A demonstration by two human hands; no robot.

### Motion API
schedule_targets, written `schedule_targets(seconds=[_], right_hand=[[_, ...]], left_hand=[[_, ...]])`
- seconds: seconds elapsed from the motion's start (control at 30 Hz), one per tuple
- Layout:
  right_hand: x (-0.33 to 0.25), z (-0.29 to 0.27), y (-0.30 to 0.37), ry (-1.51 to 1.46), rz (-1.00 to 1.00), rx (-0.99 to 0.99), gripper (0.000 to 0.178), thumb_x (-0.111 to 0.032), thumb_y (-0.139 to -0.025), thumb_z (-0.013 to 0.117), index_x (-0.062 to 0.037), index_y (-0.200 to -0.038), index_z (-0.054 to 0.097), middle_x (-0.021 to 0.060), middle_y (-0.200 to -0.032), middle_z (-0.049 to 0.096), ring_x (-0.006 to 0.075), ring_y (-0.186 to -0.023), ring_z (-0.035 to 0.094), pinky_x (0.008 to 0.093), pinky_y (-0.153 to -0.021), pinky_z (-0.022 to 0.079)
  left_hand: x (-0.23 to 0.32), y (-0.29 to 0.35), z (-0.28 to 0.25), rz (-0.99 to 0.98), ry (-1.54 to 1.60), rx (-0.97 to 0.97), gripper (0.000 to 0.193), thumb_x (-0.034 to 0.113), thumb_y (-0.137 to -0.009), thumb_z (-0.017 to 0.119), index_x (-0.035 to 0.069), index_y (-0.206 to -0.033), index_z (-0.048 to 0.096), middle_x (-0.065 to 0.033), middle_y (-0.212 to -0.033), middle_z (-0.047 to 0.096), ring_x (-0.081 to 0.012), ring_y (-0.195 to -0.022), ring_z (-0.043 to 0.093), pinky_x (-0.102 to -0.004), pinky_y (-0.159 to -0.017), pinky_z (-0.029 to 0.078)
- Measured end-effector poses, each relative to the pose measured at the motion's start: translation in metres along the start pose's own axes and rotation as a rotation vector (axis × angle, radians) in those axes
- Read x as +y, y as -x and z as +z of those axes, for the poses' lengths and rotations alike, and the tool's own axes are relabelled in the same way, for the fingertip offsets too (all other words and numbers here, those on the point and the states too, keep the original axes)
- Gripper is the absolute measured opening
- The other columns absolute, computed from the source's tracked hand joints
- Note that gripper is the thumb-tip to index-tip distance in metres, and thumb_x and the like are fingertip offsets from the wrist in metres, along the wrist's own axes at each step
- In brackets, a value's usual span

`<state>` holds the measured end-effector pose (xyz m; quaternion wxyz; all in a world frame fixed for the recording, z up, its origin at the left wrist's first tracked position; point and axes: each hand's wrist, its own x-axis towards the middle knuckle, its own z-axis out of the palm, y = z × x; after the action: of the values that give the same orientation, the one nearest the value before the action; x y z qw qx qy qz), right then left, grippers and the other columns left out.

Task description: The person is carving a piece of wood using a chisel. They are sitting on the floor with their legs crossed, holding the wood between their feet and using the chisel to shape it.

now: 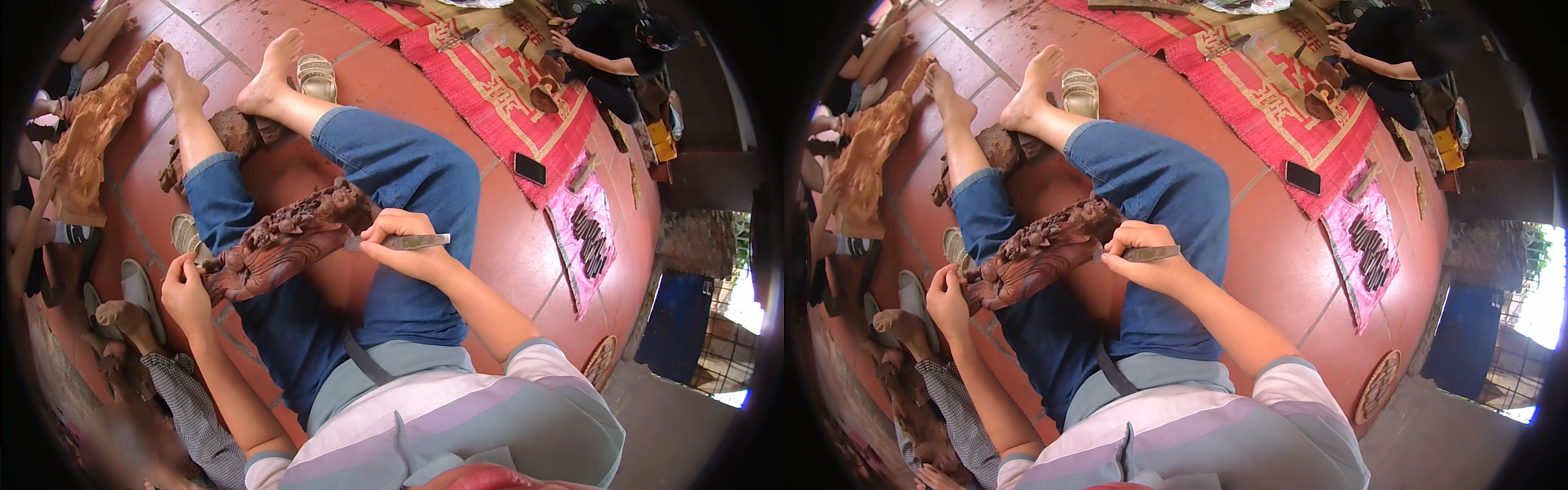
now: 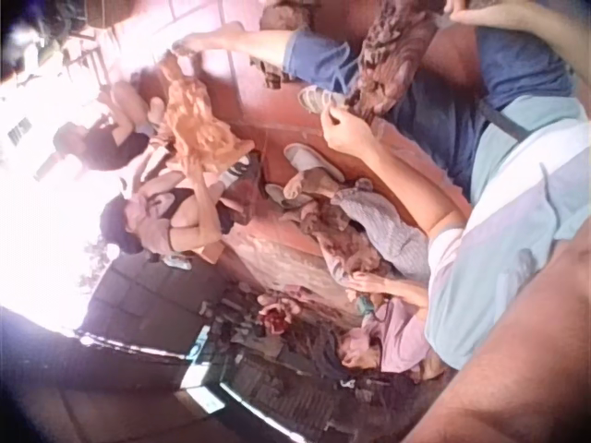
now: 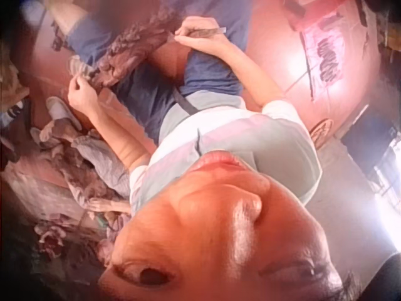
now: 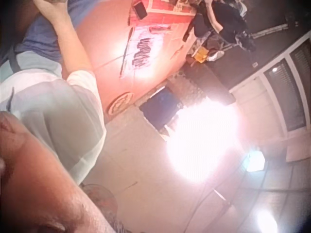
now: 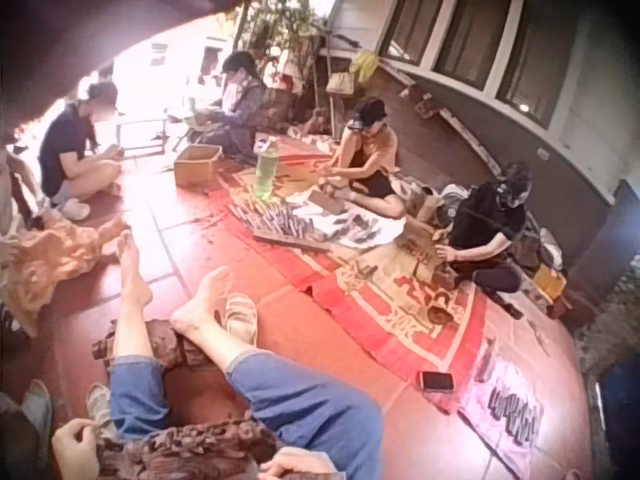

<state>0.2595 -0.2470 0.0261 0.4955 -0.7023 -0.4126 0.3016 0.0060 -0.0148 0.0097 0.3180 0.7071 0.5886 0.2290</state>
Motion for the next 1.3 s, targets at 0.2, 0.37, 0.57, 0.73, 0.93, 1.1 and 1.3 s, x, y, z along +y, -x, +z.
schedule_targets(seconds=[0.2,0.37,0.57,0.73,0.93,1.1,1.3], right_hand=[[-0.001,0.021,-0.022,-0.132,-0.120,-0.125,0.012,-0.009,-0.077,0.073,-0.0028,-0.073,0.063,0.0081,-0.083,0.066,0.0162,-0.081,0.064,0.0277,-0.071,0.049],[0.012,-0.011,-0.005,-0.027,-0.034,-0.072,0.012,-0.007,-0.077,0.072,-0.0027,-0.071,0.063,0.0084,-0.082,0.066,0.0168,-0.080,0.064,0.0286,-0.071,0.049],[-0.005,0.007,-0.016,-0.122,-0.134,-0.080,0.012,-0.006,-0.076,0.073,-0.0027,-0.072,0.063,0.0073,-0.082,0.066,0.0155,-0.083,0.063,0.0283,-0.071,0.048],[0.014,0.004,-0.006,-0.068,-0.161,-0.049,0.011,-0.007,-0.076,0.072,-0.0028,-0.074,0.063,0.0077,-0.083,0.066,0.0184,-0.078,0.063,0.0294,-0.069,0.048],[0.017,-0.020,0.016,-0.030,-0.013,0.063,0.011,-0.005,-0.076,0.072,-0.0017,-0.071,0.063,0.0088,-0.084,0.067,0.0139,-0.078,0.062,0.0270,-0.071,0.047],[0.013,0.016,-0.005,-0.159,-0.098,-0.047,0.011,-0.004,-0.076,0.073,-0.0019,-0.072,0.063,0.0092,-0.086,0.068,0.0136,-0.080,0.062,0.0268,-0.073,0.047],[0.022,0.010,-0.014,-0.090,-0.086,-0.102,0.009,-0.003,-0.079,0.072,-0.0011,-0.074,0.064,0.0086,-0.090,0.067,0.0124,-0.082,0.061,0.0260,-0.074,0.047]], left_hand=[[-0.004,-0.002,-0.001,0.050,0.012,-0.004,0.020,0.013,-0.089,0.056,0.004,-0.098,0.071,-0.0048,-0.068,0.067,-0.0106,-0.063,0.060,-0.0271,-0.062,0.046],[-0.001,-0.001,-0.002,0.012,0.022,-0.009,0.019,0.013,-0.090,0.056,0.005,-0.098,0.071,-0.0037,-0.068,0.066,-0.0091,-0.062,0.059,-0.0251,-0.060,0.045],[0.004,0.001,-0.001,0.016,0.012,-0.015,0.019,0.014,-0.090,0.056,0.005,-0.097,0.071,-0.0040,-0.068,0.066,-0.0085,-0.061,0.058,-0.0253,-0.059,0.045],[-0.004,0.003,-0.001,0.048,0.016,0.025,0.019,0.014,-0.088,0.057,0.005,-0.097,0.072,-0.0061,-0.068,0.067,-0.0104,-0.061,0.060,-0.0271,-0.060,0.047],[-0.002,0.001,-0.002,0.040,-0.030,0.031,0.022,0.016,-0.087,0.055,0.007,-0.095,0.073,-0.0077,-0.071,0.069,-0.0168,-0.065,0.066,-0.0298,-0.066,0.050],[0.000,0.003,-0.004,-0.004,-0.026,0.020,0.023,0.017,-0.086,0.054,0.009,-0.095,0.073,-0.0055,-0.071,0.070,-0.0159,-0.066,0.066,-0.0295,-0.067,0.051],[-0.003,0.004,-0.002,-0.007,-0.044,0.028,0.022,0.018,-0.087,0.054,0.009,-0.095,0.073,-0.0046,-0.071,0.070,-0.0162,-0.066,0.066,-0.0296,-0.067,0.051]])
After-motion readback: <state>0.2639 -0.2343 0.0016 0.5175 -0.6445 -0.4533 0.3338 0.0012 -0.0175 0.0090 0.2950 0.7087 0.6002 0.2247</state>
